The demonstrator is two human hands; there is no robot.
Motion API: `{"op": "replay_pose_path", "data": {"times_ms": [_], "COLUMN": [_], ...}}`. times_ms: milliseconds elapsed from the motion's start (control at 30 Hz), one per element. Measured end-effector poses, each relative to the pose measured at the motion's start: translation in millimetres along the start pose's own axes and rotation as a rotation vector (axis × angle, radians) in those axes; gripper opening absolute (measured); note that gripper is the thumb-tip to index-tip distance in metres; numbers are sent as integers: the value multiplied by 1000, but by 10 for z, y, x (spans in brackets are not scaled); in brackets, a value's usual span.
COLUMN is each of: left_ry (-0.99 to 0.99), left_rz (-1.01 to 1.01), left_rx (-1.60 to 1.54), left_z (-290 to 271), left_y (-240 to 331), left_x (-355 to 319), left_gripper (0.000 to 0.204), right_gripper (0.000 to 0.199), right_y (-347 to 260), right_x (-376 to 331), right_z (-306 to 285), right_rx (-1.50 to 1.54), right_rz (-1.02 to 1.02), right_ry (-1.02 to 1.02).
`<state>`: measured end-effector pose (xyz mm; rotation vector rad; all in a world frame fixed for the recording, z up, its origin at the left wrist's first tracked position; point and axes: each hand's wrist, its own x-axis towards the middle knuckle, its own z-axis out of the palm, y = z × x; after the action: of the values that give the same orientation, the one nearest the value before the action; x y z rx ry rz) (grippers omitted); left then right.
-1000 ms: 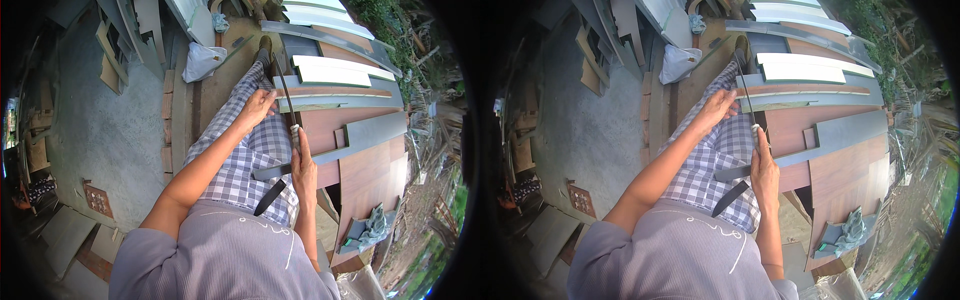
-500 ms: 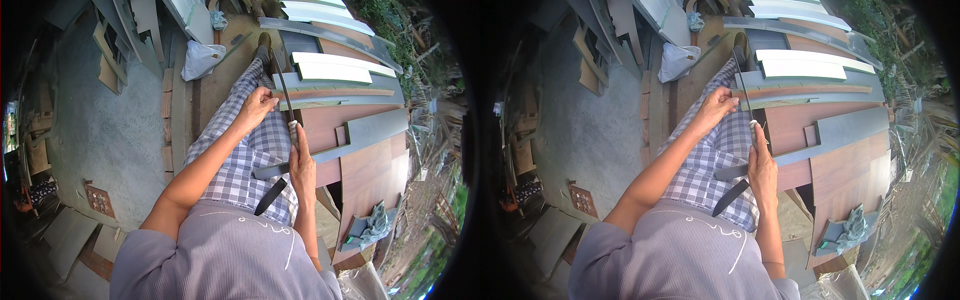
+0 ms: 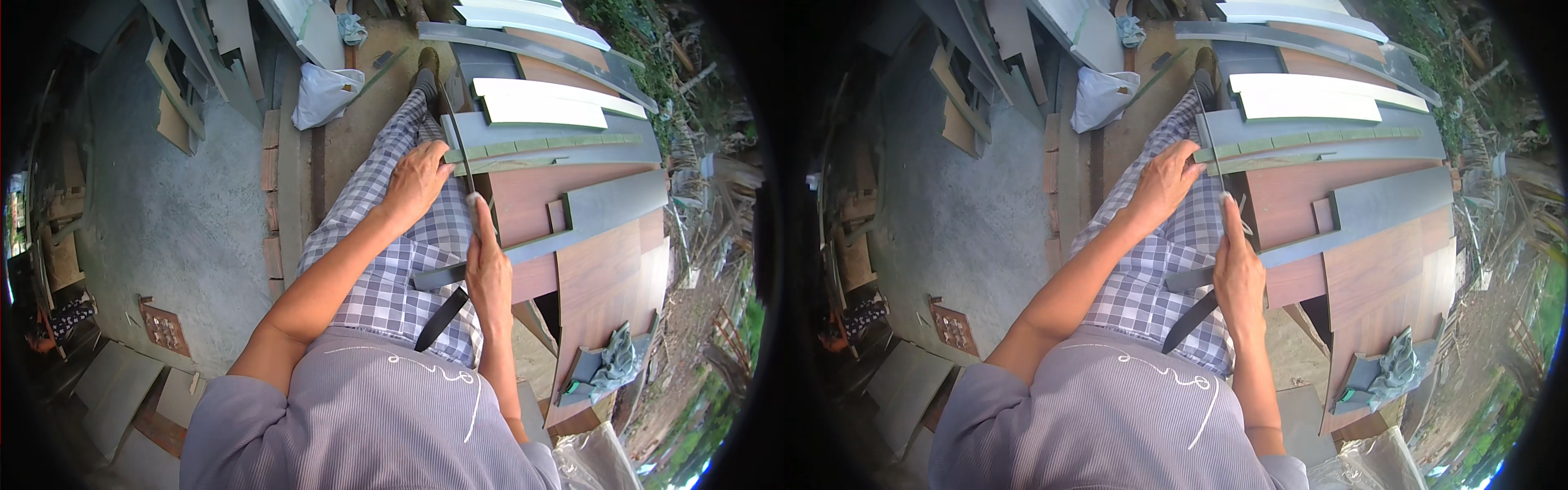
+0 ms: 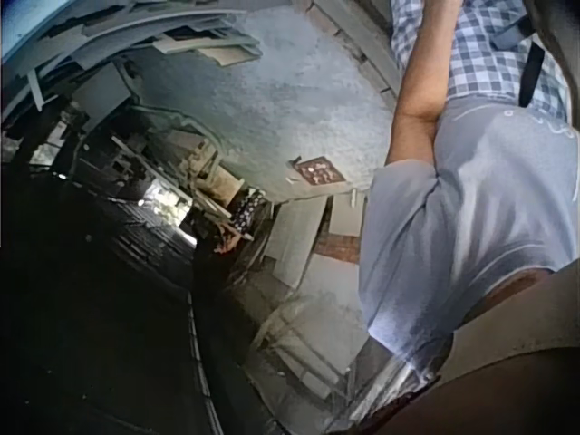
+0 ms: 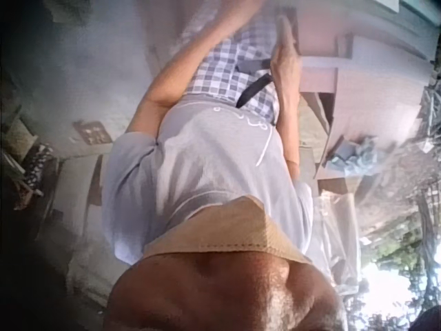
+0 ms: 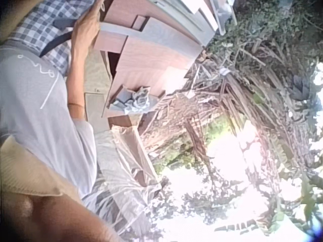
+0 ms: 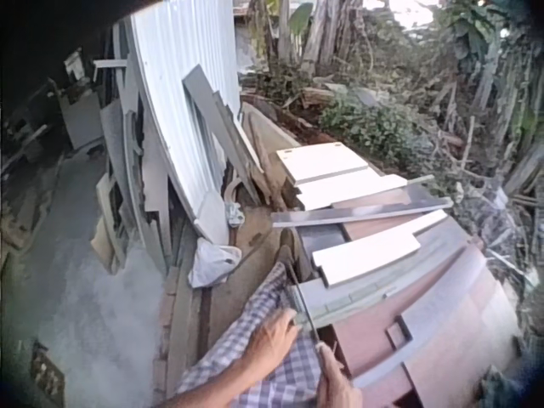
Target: Trimming the edges of laminated panels using a hand saw/blade tool.
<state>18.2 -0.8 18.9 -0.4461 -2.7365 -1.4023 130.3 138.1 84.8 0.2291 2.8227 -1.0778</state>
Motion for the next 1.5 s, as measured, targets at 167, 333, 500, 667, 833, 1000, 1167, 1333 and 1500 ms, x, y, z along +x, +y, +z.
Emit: {"op": "replay_pose_path", "data": {"times_ms": [167,333,500,667,833,1000,1167,1333,1500], "left_ry": [62,70,68,28,31,15,33,92,37], "left_rz": [9,-24,44,28,19,72,6,132,102], "left_rx": [-3,46,-11,37,42,24,25,59,34], "left_z": [-3,0,-3,-65,-98,13,-46,-43,34], "left_y": [28,8,-5,-74,-174,-93,-152,-222,-99], "left_x": [36,23,22,156,159,162,178,166,187], "left_gripper": [21,24,22,16,17,18,17,18,18], "right_gripper": [54,57,57,56,59,59,57,56,56], "right_y": [-2,77,2,2,48,92,58,-33,41], "right_x": [295,-147,226,380,-112,518,181,-7,516], "right_z": [49,-40,-8,-7,-22,125,48,-24,82], "right_rx": [-48,-39,-98,-146,-125,-181,-148,-115,-168], "right_rz": [-74,-21,-65,-17,-40,-133,-96,-78,-103], "right_ry": [6,-20,-6,-79,-42,44,-11,-19,34]}}
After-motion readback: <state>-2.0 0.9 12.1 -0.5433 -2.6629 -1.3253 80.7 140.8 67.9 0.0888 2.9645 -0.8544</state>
